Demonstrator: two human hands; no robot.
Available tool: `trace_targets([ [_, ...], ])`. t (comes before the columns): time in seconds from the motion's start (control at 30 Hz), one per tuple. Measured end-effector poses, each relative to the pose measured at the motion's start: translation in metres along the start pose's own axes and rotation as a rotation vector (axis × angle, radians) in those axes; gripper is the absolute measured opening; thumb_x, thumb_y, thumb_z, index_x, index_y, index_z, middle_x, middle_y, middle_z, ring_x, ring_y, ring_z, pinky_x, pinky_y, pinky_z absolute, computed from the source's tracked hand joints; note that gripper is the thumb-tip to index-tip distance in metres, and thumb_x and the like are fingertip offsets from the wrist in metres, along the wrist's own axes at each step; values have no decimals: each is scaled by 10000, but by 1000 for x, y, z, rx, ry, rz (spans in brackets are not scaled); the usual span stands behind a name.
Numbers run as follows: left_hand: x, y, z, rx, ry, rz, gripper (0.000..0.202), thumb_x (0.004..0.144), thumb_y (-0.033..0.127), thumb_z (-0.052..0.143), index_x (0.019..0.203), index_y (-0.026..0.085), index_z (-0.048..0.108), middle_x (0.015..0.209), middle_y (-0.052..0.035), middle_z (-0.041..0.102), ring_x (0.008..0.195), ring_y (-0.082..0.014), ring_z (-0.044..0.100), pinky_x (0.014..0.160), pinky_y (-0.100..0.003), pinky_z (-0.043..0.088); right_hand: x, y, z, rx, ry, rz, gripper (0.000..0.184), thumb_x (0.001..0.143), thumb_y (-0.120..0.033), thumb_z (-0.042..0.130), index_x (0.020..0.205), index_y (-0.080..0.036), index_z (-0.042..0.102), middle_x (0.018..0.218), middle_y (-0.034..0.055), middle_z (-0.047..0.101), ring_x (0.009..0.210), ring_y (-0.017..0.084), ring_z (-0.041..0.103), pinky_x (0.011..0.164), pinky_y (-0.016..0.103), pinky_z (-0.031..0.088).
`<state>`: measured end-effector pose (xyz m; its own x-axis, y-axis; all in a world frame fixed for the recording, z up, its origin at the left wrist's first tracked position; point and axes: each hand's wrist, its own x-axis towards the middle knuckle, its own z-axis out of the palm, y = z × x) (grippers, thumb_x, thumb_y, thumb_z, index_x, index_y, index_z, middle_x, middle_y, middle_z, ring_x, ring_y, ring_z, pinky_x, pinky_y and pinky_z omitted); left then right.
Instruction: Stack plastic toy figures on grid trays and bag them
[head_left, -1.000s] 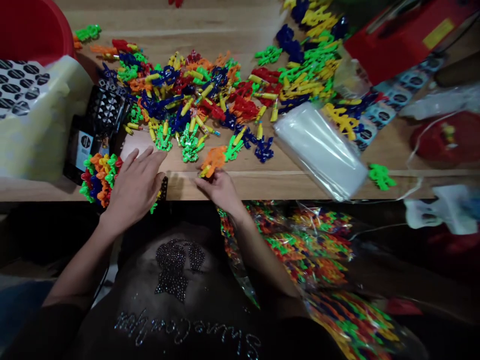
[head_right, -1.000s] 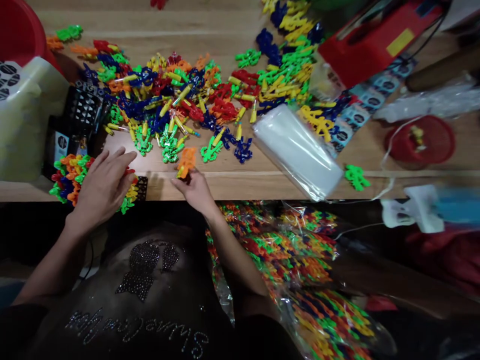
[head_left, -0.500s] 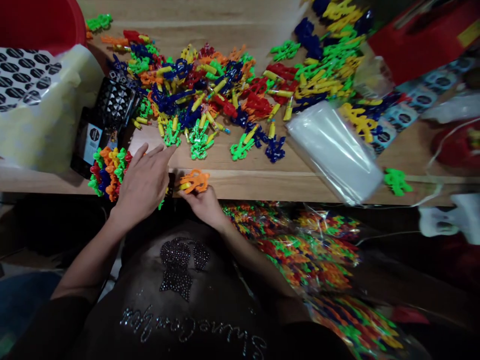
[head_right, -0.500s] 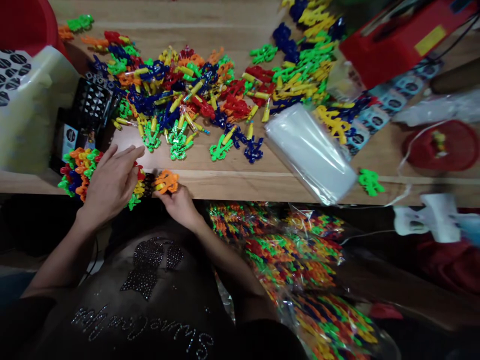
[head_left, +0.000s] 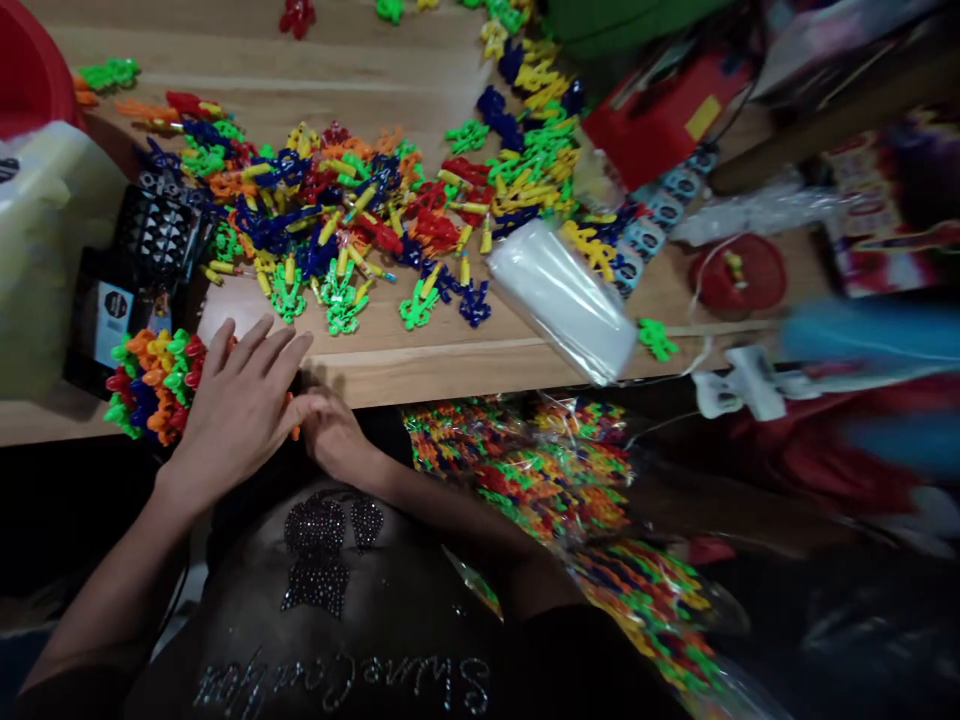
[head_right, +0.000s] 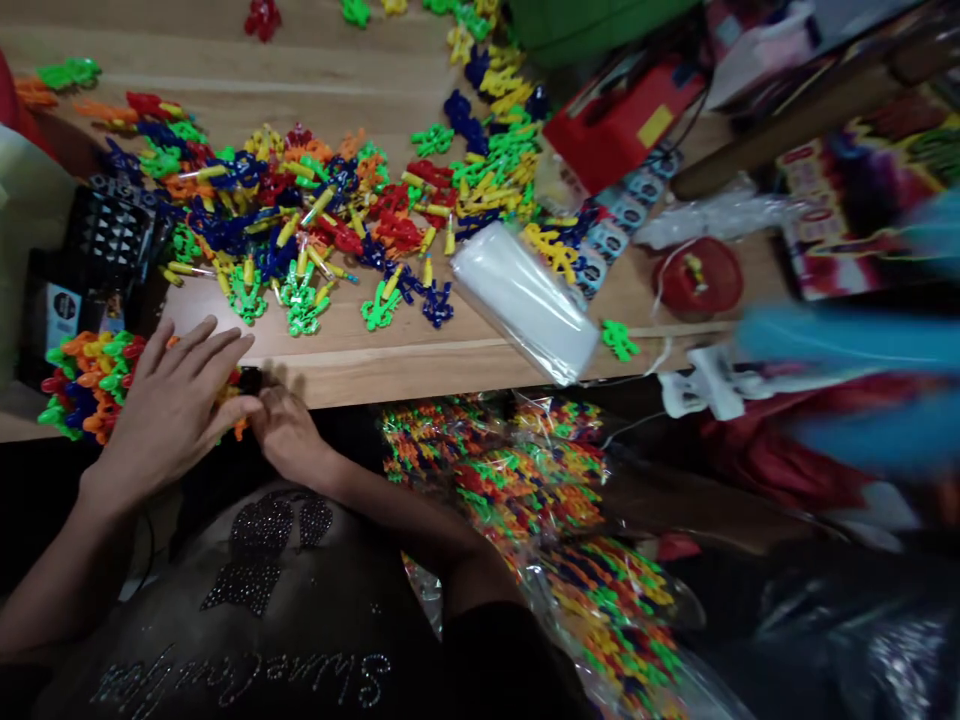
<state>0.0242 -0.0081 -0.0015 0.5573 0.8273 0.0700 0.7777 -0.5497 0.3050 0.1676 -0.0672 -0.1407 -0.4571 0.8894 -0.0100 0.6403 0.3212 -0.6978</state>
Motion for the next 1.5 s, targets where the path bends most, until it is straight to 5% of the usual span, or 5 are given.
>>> trace_targets([
  [0.2, 1, -5, 2, 72, 102, -19, 455, 1090, 376, 417, 1401, 141, 652, 1359, -168, 760, 1369, -362, 667, 1247, -610, 423, 28, 32, -77, 75, -43, -207, 264, 1021, -91, 557, 1220, -183, 705, 1206, 116, 706, 1227, 247, 637, 1107, 415, 549],
  [0.37, 0, -8, 0, 71, 123, -32, 401, 1074, 326, 425, 1332, 163, 686, 1286, -141, 795, 1325, -338, 700, 1225, -595, 458, 38, 107, -182, -172, 316, 129, 333, 959, -6, 524, 1121, -203, 737, 1308, 111, 680, 1296, 301, 558, 1162, 521, 440],
  [0.5, 1, -5, 1, 19, 108, -75, 386, 1072, 308, 443, 1354, 189, 677, 1310, -129, 787, 1352, -321, 685, 1256, -597, 424, 34, 143, -209, -293, 272, 219, 199, 979, -57, 539, 997, -172, 700, 1227, 133, 674, 1242, 318, 528, 1167, 551, 388],
  [1.07, 4, -2, 0, 30, 67, -76, 452, 1072, 211, 397, 1468, 127, 601, 1386, -154, 746, 1395, -300, 657, 1297, -560, 380, 33, 32, -50, 374, 107, -147, 464, 955, -86, 444, 1406, -169, 521, 1397, 159, 646, 1344, 291, 620, 1178, 520, 535],
  [1.5, 13, 3, -1, 109, -15, -72, 471, 1101, 370, 409, 1447, 142, 634, 1465, -178, 696, 1508, -369, 540, 1297, -641, 329, 36, 12, -26, 79, -12, -84, 354, 984, -79, 527, 1317, -181, 589, 1397, 170, 625, 1387, 320, 541, 1243, 543, 445],
])
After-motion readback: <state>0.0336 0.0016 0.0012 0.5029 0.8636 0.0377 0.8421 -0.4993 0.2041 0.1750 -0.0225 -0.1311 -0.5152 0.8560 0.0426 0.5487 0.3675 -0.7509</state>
